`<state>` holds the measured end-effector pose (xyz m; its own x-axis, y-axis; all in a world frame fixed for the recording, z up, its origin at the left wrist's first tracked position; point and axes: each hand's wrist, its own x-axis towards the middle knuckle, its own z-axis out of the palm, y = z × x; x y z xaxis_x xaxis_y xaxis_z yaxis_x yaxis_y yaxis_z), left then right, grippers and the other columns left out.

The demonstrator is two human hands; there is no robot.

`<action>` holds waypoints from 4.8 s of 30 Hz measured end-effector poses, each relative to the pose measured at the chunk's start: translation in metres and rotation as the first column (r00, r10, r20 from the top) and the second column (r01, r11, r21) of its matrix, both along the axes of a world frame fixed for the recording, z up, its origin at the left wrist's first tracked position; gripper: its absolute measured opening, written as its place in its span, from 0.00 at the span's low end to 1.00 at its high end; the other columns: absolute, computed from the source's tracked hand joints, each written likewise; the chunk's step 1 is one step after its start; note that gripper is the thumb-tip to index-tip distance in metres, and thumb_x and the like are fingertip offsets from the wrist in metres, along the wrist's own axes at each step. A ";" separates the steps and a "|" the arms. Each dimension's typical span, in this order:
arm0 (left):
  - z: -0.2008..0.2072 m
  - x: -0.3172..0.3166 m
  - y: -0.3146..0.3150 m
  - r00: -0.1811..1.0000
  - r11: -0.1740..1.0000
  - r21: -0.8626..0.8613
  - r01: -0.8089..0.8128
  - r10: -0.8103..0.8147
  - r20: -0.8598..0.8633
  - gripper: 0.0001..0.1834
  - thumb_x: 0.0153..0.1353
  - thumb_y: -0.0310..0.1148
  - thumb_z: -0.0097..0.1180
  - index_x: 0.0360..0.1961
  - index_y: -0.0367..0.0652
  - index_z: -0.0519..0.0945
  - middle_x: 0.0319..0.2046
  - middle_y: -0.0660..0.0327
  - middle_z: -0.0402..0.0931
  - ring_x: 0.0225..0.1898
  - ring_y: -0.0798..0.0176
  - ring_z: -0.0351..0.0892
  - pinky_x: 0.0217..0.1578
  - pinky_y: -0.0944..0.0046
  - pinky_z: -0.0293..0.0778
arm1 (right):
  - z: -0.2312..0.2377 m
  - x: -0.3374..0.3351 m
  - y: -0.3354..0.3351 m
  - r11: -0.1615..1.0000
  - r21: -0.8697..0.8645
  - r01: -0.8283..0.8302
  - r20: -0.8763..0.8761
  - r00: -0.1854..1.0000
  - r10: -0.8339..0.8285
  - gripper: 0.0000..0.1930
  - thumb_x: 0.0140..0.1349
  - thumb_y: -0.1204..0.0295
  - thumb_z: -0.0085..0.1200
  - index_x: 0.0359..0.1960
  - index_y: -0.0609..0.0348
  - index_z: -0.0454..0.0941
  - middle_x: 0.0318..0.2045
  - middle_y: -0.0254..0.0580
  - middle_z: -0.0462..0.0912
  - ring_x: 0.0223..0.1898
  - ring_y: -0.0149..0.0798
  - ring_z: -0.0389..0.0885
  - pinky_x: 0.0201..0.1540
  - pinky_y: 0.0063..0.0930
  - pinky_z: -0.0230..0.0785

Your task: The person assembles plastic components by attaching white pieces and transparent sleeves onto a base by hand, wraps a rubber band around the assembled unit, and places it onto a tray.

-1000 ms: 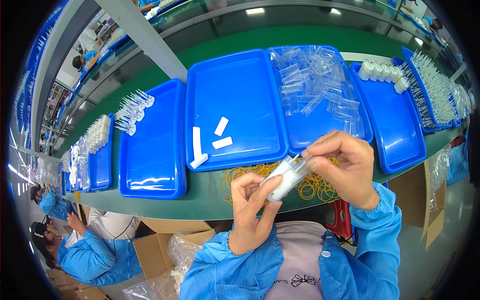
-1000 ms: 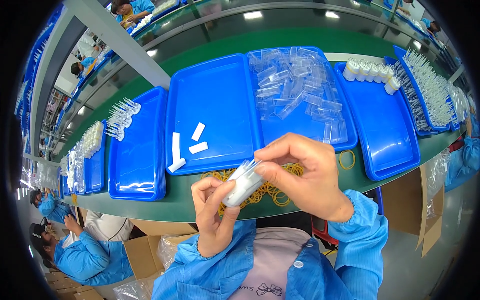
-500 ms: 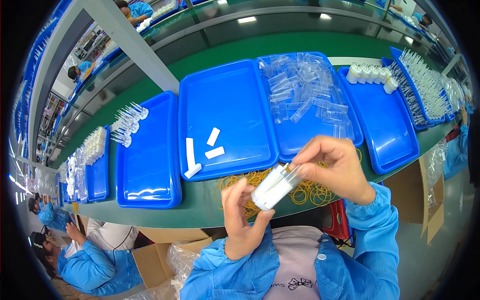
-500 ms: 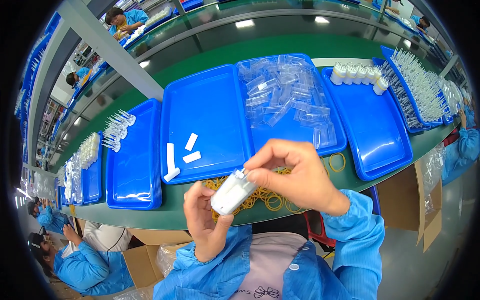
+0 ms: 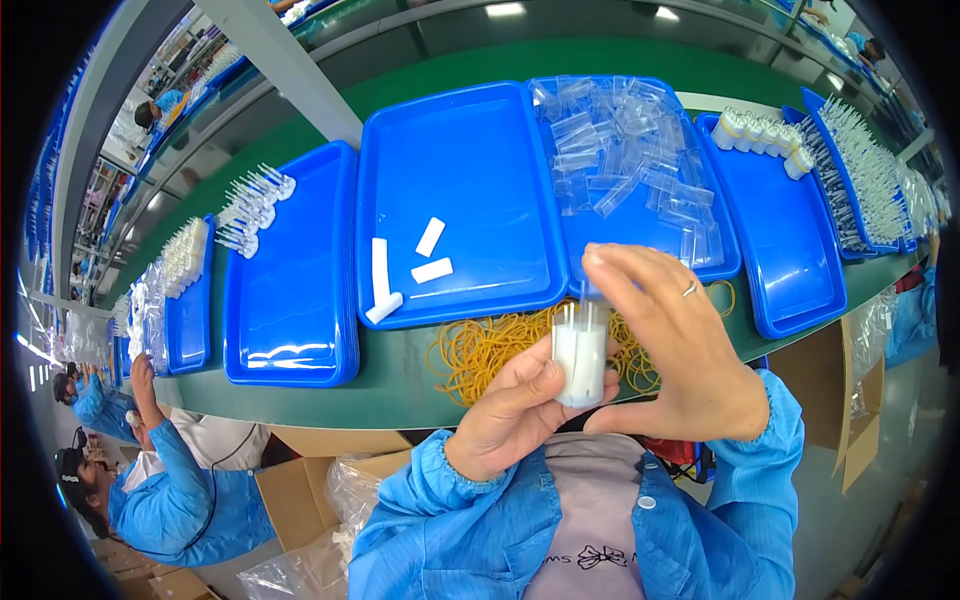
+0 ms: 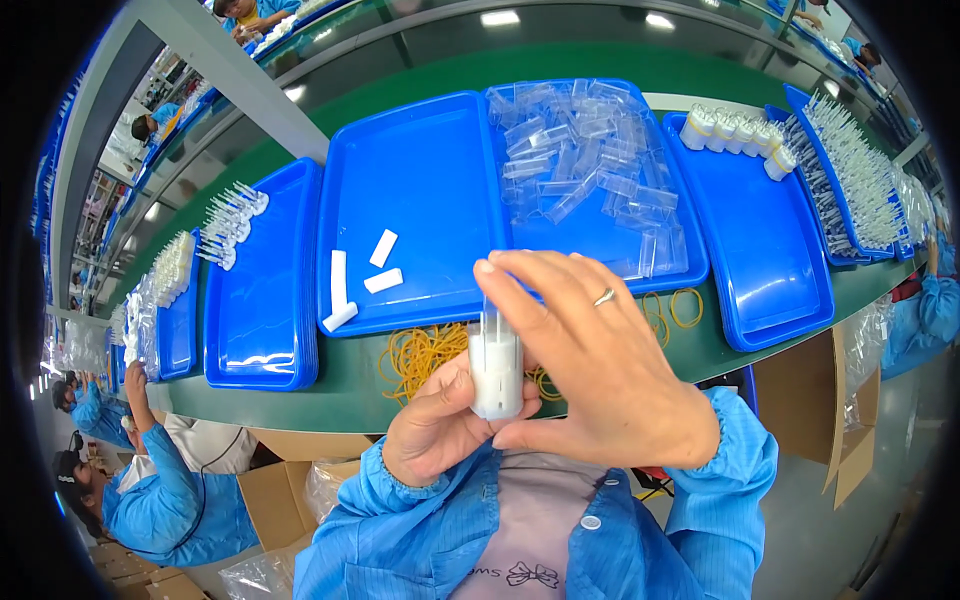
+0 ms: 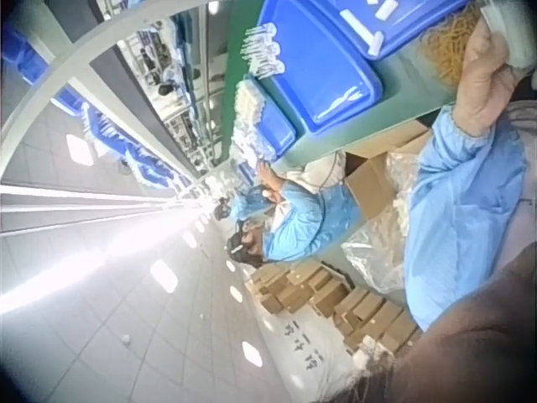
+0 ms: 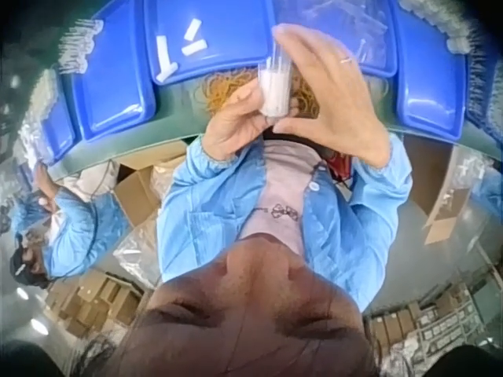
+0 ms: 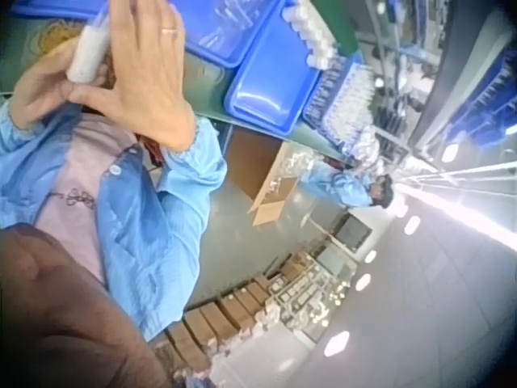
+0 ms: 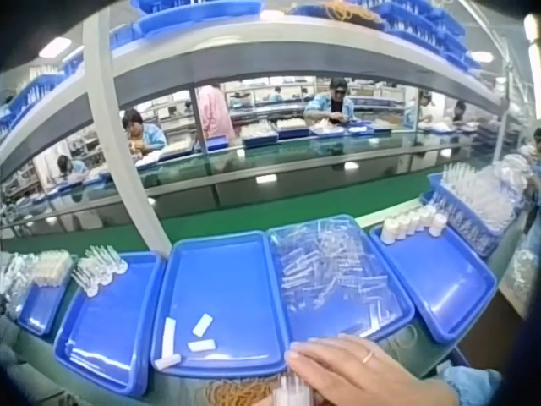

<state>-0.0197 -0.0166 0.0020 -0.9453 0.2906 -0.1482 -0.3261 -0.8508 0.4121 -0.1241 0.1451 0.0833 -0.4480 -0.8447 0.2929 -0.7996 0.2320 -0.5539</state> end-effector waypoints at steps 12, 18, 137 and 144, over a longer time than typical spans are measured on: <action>-0.003 0.003 0.001 1.000 0.997 0.075 0.005 -0.005 0.004 0.38 0.57 0.48 0.60 0.60 0.39 0.59 0.51 0.57 0.67 0.50 0.60 0.72 0.54 0.57 0.68 | -0.024 0.009 -0.015 0.996 -0.066 -0.052 0.016 0.998 0.053 0.38 0.35 0.67 0.69 0.54 0.56 0.68 0.51 0.45 0.69 0.59 0.51 0.65 0.61 0.54 0.54; -0.012 0.000 0.000 1.000 0.999 0.036 -0.011 0.010 0.025 0.35 0.55 0.51 0.61 0.56 0.41 0.64 0.41 0.59 0.70 0.43 0.63 0.72 0.48 0.61 0.69 | -0.027 0.014 -0.020 0.999 -0.041 -0.018 -0.003 1.000 0.018 0.34 0.34 0.64 0.71 0.49 0.52 0.75 0.47 0.42 0.71 0.57 0.51 0.67 0.61 0.55 0.53; 0.014 0.003 -0.145 0.921 -0.884 -0.338 -0.322 -0.210 -0.327 0.16 0.39 0.29 0.67 0.34 0.41 0.81 0.27 0.58 0.74 0.33 0.53 0.68 0.40 0.56 0.62 | -0.051 -0.127 0.157 0.608 -0.353 0.711 -0.001 0.650 -0.760 0.20 0.50 0.76 0.59 0.48 0.55 0.76 0.40 0.40 0.74 0.37 0.35 0.75 0.38 0.26 0.72; 0.019 -0.013 -0.139 0.859 -0.846 -0.336 -0.415 -0.243 -0.450 0.15 0.41 0.30 0.66 0.33 0.45 0.79 0.26 0.61 0.67 0.31 0.57 0.67 0.34 0.59 0.59 | -0.061 -0.208 0.182 0.600 -0.178 0.780 -0.196 0.569 -0.798 0.22 0.47 0.72 0.62 0.47 0.56 0.76 0.41 0.45 0.75 0.40 0.45 0.76 0.43 0.33 0.71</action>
